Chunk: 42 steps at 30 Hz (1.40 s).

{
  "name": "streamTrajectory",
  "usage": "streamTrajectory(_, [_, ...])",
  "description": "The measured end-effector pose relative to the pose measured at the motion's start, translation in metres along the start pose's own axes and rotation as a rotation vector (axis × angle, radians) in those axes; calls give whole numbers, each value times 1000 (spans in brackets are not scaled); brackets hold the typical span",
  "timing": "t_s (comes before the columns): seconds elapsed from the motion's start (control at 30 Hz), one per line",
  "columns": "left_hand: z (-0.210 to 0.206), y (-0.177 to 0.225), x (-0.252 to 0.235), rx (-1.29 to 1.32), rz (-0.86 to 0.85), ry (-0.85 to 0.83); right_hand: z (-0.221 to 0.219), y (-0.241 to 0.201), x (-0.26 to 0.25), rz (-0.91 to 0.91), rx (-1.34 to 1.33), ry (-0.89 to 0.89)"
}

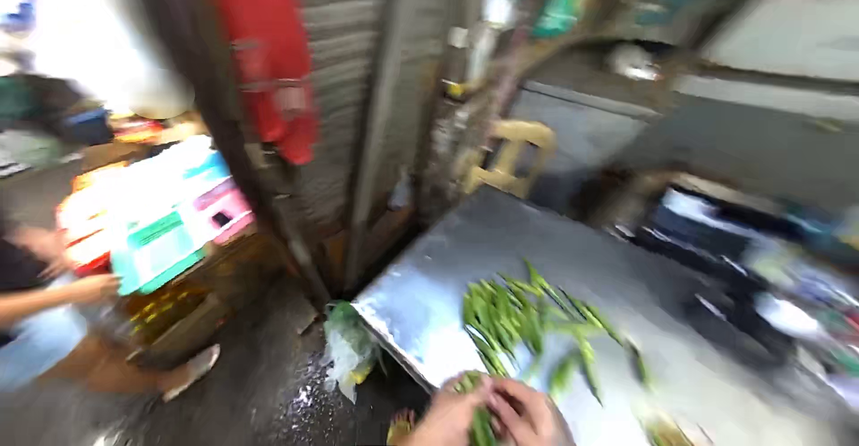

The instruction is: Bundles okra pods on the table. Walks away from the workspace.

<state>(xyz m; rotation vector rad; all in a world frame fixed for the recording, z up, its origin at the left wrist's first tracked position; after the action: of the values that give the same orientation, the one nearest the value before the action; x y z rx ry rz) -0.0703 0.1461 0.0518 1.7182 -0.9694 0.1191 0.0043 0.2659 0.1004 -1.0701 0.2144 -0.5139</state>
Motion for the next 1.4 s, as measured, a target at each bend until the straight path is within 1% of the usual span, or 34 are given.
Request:
streamTrajectory(0.07, [10, 4, 2, 23, -64, -30, 8, 2, 0, -6, -24, -65])
streamTrajectory(0.1, [14, 8, 1, 12, -112, -35, 18, -2, -2, 9, -53, -54])
streamTrajectory(0.13, [14, 13, 3, -30, -146, -41, 31, -10, -2, 31, -101, 21])
streamTrajectory(0.17, [12, 19, 5, -120, -175, -60, 48, -19, 0, 55, -152, 141])
streamTrajectory(0.2, [7, 25, 5, -264, -217, -127, 66, -30, 3, 99, -182, 270])
streamTrajectory(0.27, [-3, 32, 10, -607, -316, -342, 91, -53, 17, 245, -152, 458])
streamTrajectory(0.3, [-12, 33, 17, -765, -367, -440, 92, -64, 26, 311, -73, 480])
streamTrajectory(0.33, [-22, 35, 30, -902, -419, -504, 83, -72, 36, 357, 40, 446])
streamTrajectory(0.37, [-31, 40, 48, -1049, -429, -532, 66, -74, 45, 381, 175, 378])
streamTrajectory(0.4, [-38, 43, 67, -1165, -370, -548, 45, -71, 54, 361, 284, 279])
streamTrajectory(0.43, [-46, 46, 84, -1206, -291, -560, 29, -63, 64, 313, 354, 201])
streamTrajectory(0.47, [-53, 45, 94, -1143, -267, -625, 24, -55, 74, 267, 358, 212])
streamTrajectory(0.5, [-63, 42, 94, -1026, -328, -725, 34, -50, 82, 236, 300, 278])
streamTrajectory(0.53, [-73, 31, 85, -888, -447, -821, 50, -45, 90, 235, 276, 383])
streamTrajectory(0.57, [-82, 20, 77, -792, -529, -901, 62, -42, 99, 244, 296, 483])
streamTrajectory(0.6, [-88, 14, 73, -772, -568, -941, 68, -39, 106, 259, 341, 541])
streamTrajectory(0.63, [-91, 11, 74, -819, -573, -949, 66, -33, 112, 267, 359, 541])
streamTrajectory(0.7, [-97, 6, 72, -994, -511, -946, 61, -12, 122, 235, 233, 513])
streamTrajectory(0.73, [-101, 3, 68, -1014, -463, -924, 65, -2, 127, 189, 183, 511])
streamTrajectory(0.77, [-105, 3, 63, -1062, -397, -881, 69, 7, 131, 157, 190, 551])
streamTrajectory(0.8, [-108, 6, 58, -1137, -369, -831, 72, 15, 132, 158, 240, 616])
streamTrajectory(0.83, [-110, 7, 54, -1184, -364, -804, 70, 21, 133, 190, 298, 662])
streamTrajectory(0.87, [-107, 5, 53, -1215, -361, -828, 61, 24, 135, 238, 339, 656])
streamTrajectory(0.9, [-104, 3, 53, -1222, -368, -899, 51, 27, 136, 292, 337, 614])
streamTrajectory(0.97, [-99, 0, 55, -1174, -335, -1011, 40, 30, 133, 388, 294, 574])
streamTrajectory(1.0, [-96, -2, 55, -1122, -271, -1029, 37, 31, 129, 435, 299, 596])
streamTrajectory(1.07, [-86, -6, 53, -962, -92, -989, 33, 30, 121, 479, 277, 635])
streamTrajectory(1.13, [-78, -5, 47, -843, 5, -934, 34, 28, 111, 474, 229, 644])
streamTrajectory(1.2, [-69, -1, 42, -864, 62, -871, 33, 26, 105, 448, 200, 641])
streamTrajectory(1.27, [-61, 2, 37, -1021, 148, -829, 31, 27, 96, 402, 138, 544])
streamTrajectory(1.3, [-57, 2, 34, -1109, 175, -817, 34, 31, 93, 327, 65, 473])
streamTrajectory(1.33, [-53, 1, 30, -1163, 184, -801, 39, 39, 90, 222, 2, 459])
streamTrajectory(1.37, [-49, 0, 24, -1180, 189, -773, 48, 53, 87, 103, 6, 513])
streamTrajectory(1.4, [-43, 0, 19, -1156, 196, -730, 58, 72, 85, -27, 107, 608])
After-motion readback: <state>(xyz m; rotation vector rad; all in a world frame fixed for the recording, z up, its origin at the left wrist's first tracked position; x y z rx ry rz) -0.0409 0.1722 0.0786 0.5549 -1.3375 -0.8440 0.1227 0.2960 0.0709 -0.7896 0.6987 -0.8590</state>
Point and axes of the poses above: each hand's wrist, its own x-axis away from the middle knuckle, its own z-axis out of the back of the hand, y = z × x, the point moved 3 cm from there along -x, towards the middle knuckle, and after that the axes turned 10 degrees about y, right-handed, at the moved point
